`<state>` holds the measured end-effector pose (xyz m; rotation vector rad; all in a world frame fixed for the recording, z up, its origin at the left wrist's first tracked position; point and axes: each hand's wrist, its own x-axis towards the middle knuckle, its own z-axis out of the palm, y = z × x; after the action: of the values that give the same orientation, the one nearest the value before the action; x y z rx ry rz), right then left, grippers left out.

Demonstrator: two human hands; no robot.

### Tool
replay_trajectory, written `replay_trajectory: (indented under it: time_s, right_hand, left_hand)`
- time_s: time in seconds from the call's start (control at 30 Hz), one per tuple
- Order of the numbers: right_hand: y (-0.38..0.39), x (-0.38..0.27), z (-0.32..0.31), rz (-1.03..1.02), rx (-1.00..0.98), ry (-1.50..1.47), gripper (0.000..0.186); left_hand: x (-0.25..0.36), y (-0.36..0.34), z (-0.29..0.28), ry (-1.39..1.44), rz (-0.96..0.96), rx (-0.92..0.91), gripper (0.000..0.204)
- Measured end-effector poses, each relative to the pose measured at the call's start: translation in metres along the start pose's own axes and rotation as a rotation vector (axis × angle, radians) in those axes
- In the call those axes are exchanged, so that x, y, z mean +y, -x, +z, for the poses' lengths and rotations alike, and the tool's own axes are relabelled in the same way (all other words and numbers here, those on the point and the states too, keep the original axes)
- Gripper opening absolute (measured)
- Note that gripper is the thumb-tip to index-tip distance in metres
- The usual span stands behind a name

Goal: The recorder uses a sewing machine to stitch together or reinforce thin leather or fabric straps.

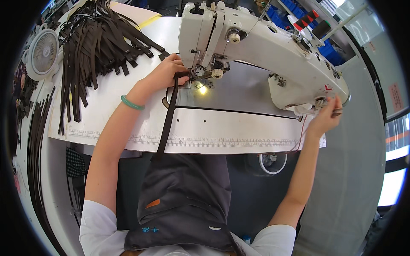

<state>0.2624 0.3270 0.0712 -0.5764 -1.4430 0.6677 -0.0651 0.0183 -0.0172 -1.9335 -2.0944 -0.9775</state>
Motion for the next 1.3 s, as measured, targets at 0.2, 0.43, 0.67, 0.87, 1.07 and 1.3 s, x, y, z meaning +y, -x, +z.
replay_trajectory:
  time_s: [0.2, 0.43, 0.67, 0.87, 1.07, 1.3]
  right_hand:
    - [-0.146, 0.070, -0.033, -0.214, 0.315, 0.840, 0.038]
    - [-0.207, 0.187, -0.110, 0.023, -0.156, 0.832, 0.042]
    - [-0.180, 0.172, -0.099, 0.284, -0.103, 0.541, 0.040]
    - [-0.209, 0.168, -0.090, 0.171, -0.176, 0.747, 0.038]
    - [-0.146, 0.176, -0.109, 0.385, -0.062, -0.035, 0.037]
    - [-0.139, 0.149, -0.083, 0.382, -0.013, 0.057, 0.037]
  left_hand:
    - [0.002, 0.003, -0.005, -0.040, -0.019, -0.010, 0.027]
    - [0.002, 0.000, -0.002, -0.030, -0.025, -0.020, 0.027]
    - [-0.002, 0.000, -0.002, -0.028, 0.021, -0.021, 0.028]
    - [-0.008, 0.004, 0.001, -0.028, 0.032, 0.005, 0.028]
    - [0.006, -0.004, 0.002, 0.041, 0.011, 0.007, 0.027]
    - [0.001, 0.002, 0.002, 0.023, 0.043, 0.036, 0.026]
